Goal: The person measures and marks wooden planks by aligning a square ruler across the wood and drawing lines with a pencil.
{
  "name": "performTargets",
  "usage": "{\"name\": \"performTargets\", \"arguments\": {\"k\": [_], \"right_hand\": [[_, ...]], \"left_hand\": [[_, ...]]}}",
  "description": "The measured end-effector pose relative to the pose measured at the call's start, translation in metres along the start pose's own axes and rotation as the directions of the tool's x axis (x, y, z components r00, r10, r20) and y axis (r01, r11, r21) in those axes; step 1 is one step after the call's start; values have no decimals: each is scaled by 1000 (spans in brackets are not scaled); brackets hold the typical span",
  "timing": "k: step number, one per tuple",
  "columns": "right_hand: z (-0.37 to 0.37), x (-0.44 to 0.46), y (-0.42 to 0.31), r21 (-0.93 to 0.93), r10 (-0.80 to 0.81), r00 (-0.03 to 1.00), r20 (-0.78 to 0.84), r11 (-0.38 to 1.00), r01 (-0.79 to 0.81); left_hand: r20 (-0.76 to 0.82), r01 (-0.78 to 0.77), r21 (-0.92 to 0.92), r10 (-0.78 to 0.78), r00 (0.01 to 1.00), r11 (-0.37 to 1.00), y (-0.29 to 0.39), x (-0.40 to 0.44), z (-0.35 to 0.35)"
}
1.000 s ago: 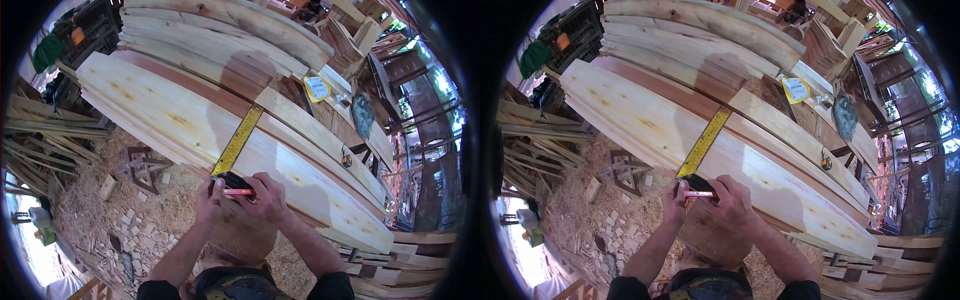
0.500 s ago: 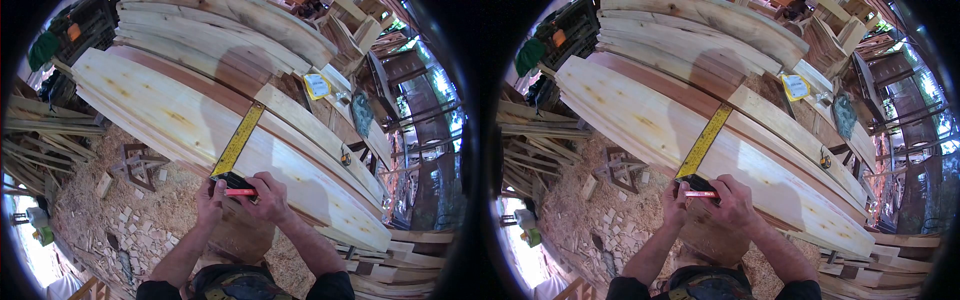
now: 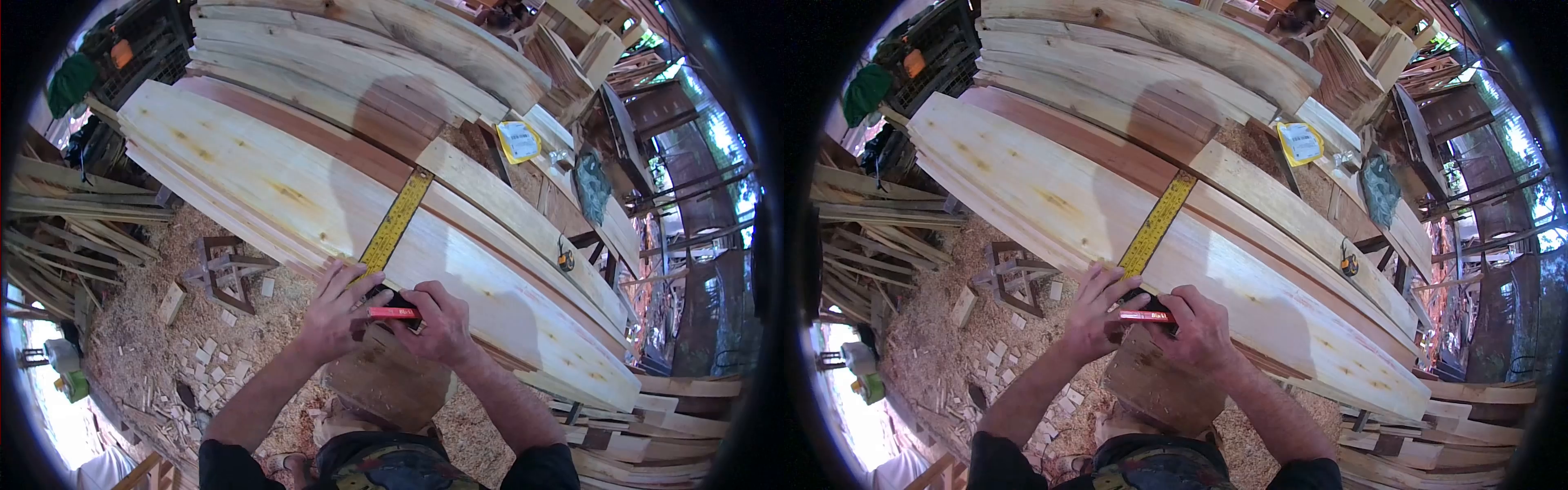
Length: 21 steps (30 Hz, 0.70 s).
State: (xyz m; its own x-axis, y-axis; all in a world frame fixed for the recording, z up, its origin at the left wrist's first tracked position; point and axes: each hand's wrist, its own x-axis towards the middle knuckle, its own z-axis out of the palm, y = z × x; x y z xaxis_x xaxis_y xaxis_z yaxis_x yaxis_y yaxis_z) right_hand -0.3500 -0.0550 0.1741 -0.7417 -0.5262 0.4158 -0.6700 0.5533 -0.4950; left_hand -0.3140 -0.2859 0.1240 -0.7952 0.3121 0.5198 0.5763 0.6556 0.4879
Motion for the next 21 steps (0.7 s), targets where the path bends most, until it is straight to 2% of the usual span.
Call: {"name": "performTargets", "arguments": {"k": [6,9,12,13,16,17,20,21], "right_hand": [[-7,3,-4,68,83,995,56,994,-87],[-7,3,7,240,123,992,-36,964,-111],[-21,9,16,560,480,877,16,722,-406],[-15,11,18,679,554,832,-21,619,-395],[-19,22,42,672,524,847,-88,659,-338],[-21,24,46,717,641,767,13,529,-454],[-11,34,59,741,646,763,24,500,-447],[-8,40,62,779,641,765,57,450,-436]], "left_hand": [[31,19,-9,-19,999,1000,4,8,-9],[23,54,-2,-54,998,999,9,11,-10],[21,76,38,-77,997,996,9,13,-10],[26,80,60,-82,996,995,8,13,-10],[44,92,94,-96,994,991,9,13,-11],[50,94,98,-100,994,991,9,14,-11],[61,106,123,-114,992,987,8,12,-11],[63,111,137,-120,991,984,7,10,-10]]}}
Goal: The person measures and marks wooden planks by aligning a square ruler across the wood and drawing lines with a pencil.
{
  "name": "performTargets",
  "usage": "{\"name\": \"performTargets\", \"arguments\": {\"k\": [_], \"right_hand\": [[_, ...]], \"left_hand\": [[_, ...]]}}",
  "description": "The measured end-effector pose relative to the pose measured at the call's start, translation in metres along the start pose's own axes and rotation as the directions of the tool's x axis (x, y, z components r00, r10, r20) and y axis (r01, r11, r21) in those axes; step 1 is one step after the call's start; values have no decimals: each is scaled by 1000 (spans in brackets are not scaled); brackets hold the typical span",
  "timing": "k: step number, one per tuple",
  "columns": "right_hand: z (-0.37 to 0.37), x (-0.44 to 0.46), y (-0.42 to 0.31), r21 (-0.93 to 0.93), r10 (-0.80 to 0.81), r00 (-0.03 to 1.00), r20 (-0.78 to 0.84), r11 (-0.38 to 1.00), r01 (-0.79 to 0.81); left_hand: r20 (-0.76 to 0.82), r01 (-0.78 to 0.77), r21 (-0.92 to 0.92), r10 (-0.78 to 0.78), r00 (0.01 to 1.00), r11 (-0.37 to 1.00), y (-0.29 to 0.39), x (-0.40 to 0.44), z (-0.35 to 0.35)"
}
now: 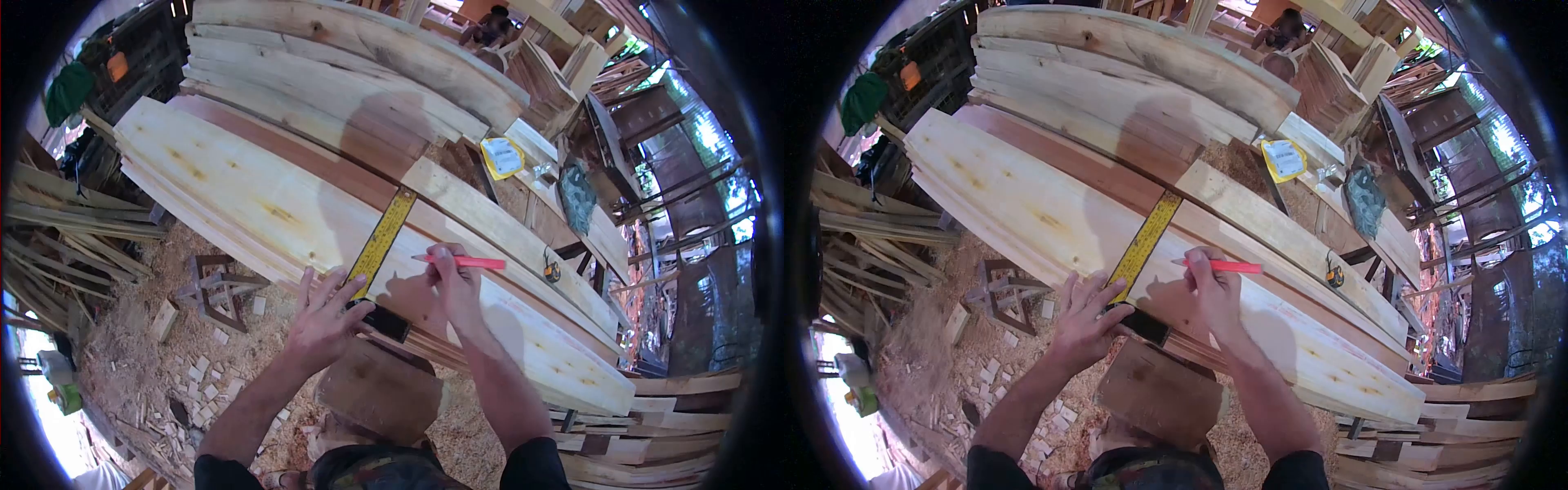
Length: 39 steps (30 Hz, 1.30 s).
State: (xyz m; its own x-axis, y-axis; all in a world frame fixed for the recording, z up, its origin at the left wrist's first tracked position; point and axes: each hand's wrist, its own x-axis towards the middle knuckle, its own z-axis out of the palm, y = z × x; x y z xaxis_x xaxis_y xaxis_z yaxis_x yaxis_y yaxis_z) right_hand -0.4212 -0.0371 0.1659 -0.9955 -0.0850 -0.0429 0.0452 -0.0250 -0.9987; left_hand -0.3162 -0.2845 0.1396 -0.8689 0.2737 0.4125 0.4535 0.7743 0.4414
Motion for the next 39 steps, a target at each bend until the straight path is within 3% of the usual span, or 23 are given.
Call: {"name": "performTargets", "arguments": {"k": [4,9,13,25,28,30,32,34,37,39], "right_hand": [[16,16,3,121,-19,1000,-15,992,20],[20,37,25,-130,-132,991,-2,983,131],[19,40,29,-398,-224,974,-1,894,205],[25,34,10,-628,-335,939,71,717,303],[23,38,26,-496,-320,943,88,807,320],[31,24,23,-393,-231,971,69,888,239],[37,0,14,-425,-175,980,90,884,197],[51,-31,-11,-584,-143,979,147,786,203],[55,-48,-2,-478,-179,947,266,829,290],[53,-46,-11,-482,-61,962,267,856,188]], "left_hand": [[-15,36,5,-35,999,999,-3,-1,5],[-9,44,-12,-44,999,999,-1,0,0],[-34,57,-47,-59,998,997,0,-2,0],[-56,49,-112,-55,997,992,-2,-2,2],[-53,60,-110,-66,996,992,-1,-2,2],[-53,62,-119,-69,996,991,-1,-2,1],[-61,54,-124,-62,996,991,-1,-1,0],[-77,41,-126,-51,996,991,0,0,-2],[-80,41,-136,-52,995,990,-1,-1,-2],[-74,42,-143,-53,996,989,0,1,-4]]}}
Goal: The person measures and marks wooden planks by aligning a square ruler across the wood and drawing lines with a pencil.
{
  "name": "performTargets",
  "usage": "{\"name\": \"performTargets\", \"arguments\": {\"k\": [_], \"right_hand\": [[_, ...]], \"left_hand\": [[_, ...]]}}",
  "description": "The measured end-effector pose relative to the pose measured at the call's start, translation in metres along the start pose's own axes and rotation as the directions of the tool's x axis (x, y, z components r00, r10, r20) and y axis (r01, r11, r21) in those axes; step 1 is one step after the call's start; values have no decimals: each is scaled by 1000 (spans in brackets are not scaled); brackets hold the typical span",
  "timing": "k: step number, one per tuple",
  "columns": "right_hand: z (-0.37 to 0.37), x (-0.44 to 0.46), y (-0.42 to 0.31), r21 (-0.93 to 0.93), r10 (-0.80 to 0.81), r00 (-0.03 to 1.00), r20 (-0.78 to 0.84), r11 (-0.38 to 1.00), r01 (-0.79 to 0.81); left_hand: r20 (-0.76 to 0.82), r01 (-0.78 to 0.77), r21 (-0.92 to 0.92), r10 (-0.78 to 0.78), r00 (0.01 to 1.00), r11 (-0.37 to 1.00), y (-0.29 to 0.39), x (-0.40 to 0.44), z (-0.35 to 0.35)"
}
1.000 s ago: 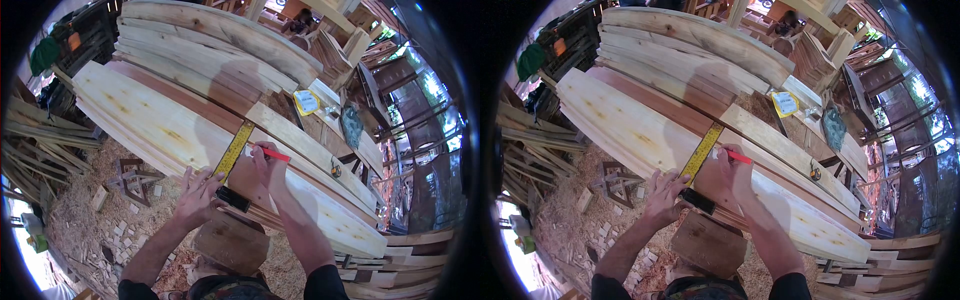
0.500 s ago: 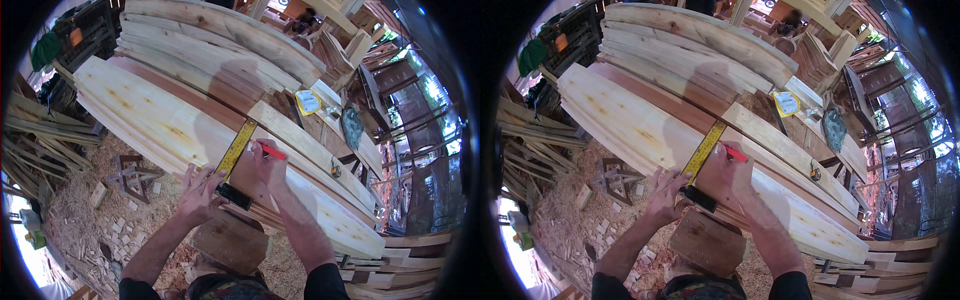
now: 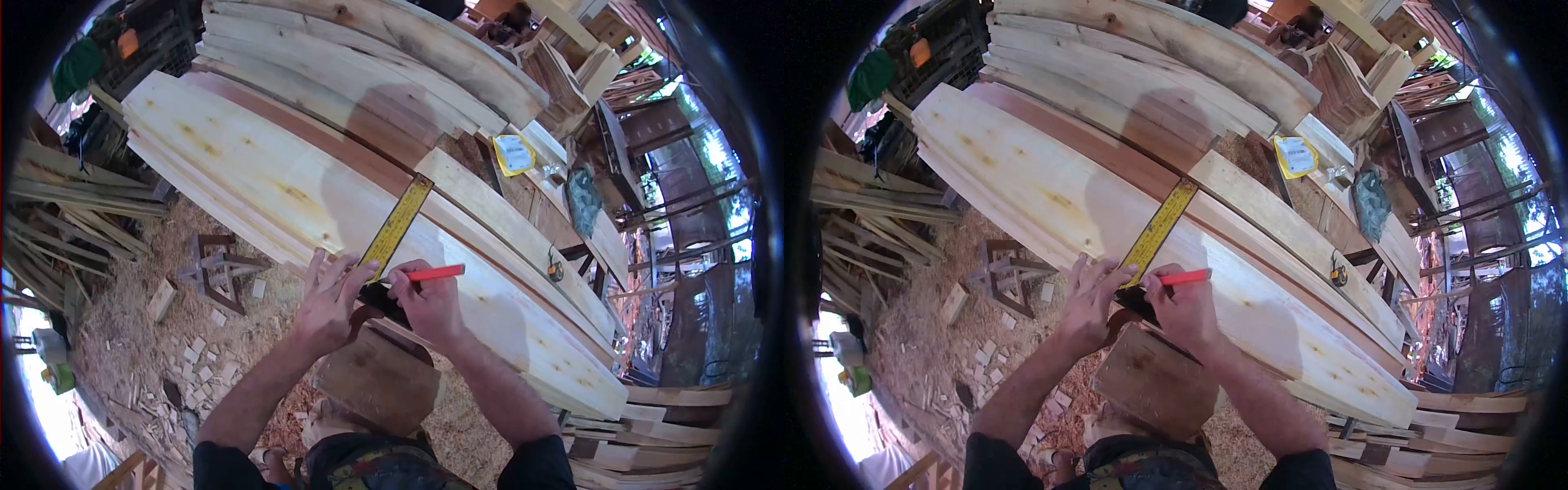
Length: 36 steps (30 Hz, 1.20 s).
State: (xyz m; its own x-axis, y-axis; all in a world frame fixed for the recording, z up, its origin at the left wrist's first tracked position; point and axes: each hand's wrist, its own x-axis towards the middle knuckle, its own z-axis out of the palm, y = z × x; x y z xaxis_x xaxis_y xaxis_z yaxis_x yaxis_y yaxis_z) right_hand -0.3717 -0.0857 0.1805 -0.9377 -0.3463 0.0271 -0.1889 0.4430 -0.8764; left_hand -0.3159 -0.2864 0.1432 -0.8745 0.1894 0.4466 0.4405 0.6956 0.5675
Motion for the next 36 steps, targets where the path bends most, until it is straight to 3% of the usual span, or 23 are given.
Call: {"name": "performTargets", "arguments": {"k": [2,5,8,10,12,14,17,20,21,24,36], "right_hand": [[-3,4,-8,76,133,991,33,988,-135],[1,6,-3,184,165,986,-5,970,-161],[-5,21,7,-30,77,994,-76,996,-79],[-9,47,55,359,132,983,-124,930,-79],[-23,74,59,319,122,976,-180,946,-59],[-39,97,54,-156,17,973,-229,986,-54],[-49,114,73,-95,-226,854,-469,974,205],[-53,95,84,6,-232,818,-527,961,277],[-51,82,80,39,-204,827,-524,964,263],[-52,43,62,423,134,905,-404,905,55],[-45,33,70,369,72,891,-449,923,111]], "left_hand": [[2,1,-1,-1,1000,1000,2,1,-3],[-3,1,-5,-1,1000,1000,3,2,-4],[-7,-2,-8,2,1000,1000,2,1,-3],[6,8,-7,-8,1000,1000,0,1,-1],[2,20,-2,-20,1000,1000,0,0,1],[0,27,3,-27,1000,1000,1,0,2],[1,13,21,-13,1000,1000,-1,-2,5],[23,-16,81,14,1000,997,-5,-6,8],[49,-25,109,20,999,994,-2,-5,5],[93,-37,127,25,995,991,2,-4,3],[80,-52,100,44,996,994,-2,-7,10]]}}
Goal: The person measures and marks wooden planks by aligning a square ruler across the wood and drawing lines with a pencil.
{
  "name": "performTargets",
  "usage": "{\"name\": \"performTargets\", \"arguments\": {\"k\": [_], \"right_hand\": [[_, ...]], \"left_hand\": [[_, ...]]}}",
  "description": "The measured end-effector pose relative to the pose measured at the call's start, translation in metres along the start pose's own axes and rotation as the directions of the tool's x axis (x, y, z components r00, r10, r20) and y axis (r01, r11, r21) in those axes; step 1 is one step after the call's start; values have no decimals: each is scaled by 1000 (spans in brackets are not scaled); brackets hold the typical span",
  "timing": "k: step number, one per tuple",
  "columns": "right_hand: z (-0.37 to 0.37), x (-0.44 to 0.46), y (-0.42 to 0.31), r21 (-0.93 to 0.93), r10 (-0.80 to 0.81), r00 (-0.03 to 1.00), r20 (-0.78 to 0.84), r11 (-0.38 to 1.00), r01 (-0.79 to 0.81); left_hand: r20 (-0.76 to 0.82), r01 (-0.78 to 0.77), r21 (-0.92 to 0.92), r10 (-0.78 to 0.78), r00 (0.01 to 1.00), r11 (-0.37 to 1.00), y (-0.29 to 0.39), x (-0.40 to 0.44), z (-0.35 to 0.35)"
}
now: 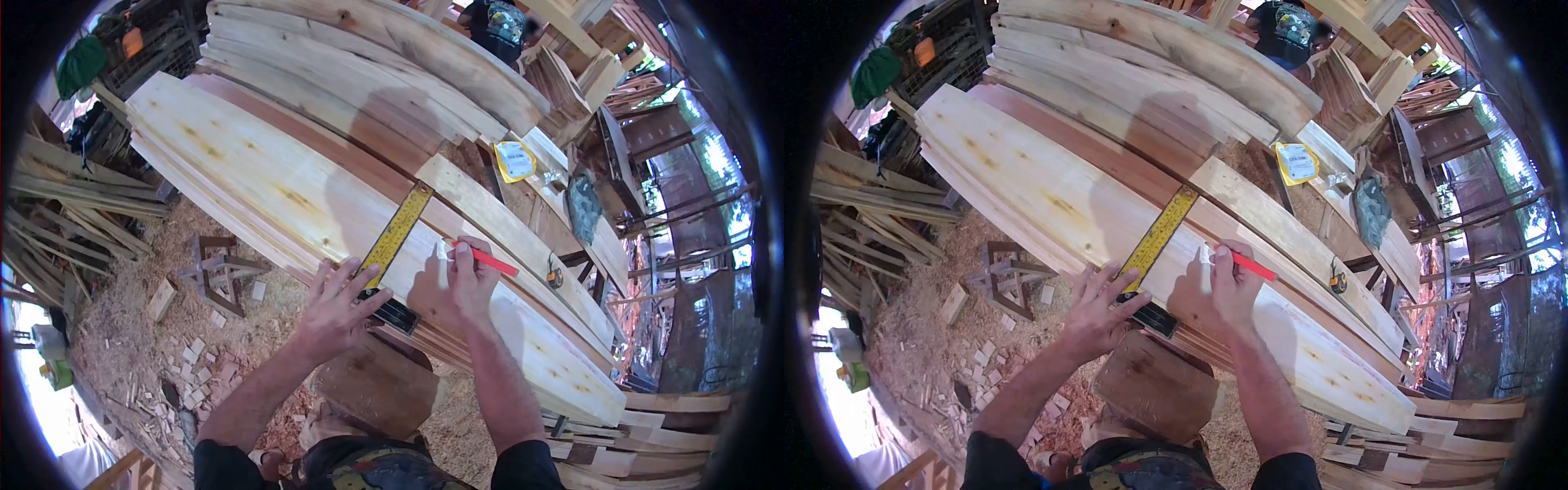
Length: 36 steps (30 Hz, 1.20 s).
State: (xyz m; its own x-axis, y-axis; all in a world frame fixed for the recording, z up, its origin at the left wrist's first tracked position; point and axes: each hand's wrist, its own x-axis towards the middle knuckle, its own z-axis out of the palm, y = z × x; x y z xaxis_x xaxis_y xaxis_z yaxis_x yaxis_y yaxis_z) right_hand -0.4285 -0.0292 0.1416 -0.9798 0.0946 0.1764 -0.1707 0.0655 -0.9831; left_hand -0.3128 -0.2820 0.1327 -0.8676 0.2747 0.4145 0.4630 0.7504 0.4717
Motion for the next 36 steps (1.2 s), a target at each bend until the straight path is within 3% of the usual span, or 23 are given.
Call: {"name": "performTargets", "arguments": {"k": [6,15,36], "right_hand": [[-3,2,1,39,98,995,-11,995,-97],[0,2,-1,1,58,998,-24,998,-58],[-1,2,-1,121,93,996,-15,988,-91]], "left_hand": [[10,20,-45,-20,1000,999,-1,-2,3],[15,-10,-10,10,1000,1000,-3,-5,5],[-17,-89,51,90,996,995,-11,-4,5]]}}
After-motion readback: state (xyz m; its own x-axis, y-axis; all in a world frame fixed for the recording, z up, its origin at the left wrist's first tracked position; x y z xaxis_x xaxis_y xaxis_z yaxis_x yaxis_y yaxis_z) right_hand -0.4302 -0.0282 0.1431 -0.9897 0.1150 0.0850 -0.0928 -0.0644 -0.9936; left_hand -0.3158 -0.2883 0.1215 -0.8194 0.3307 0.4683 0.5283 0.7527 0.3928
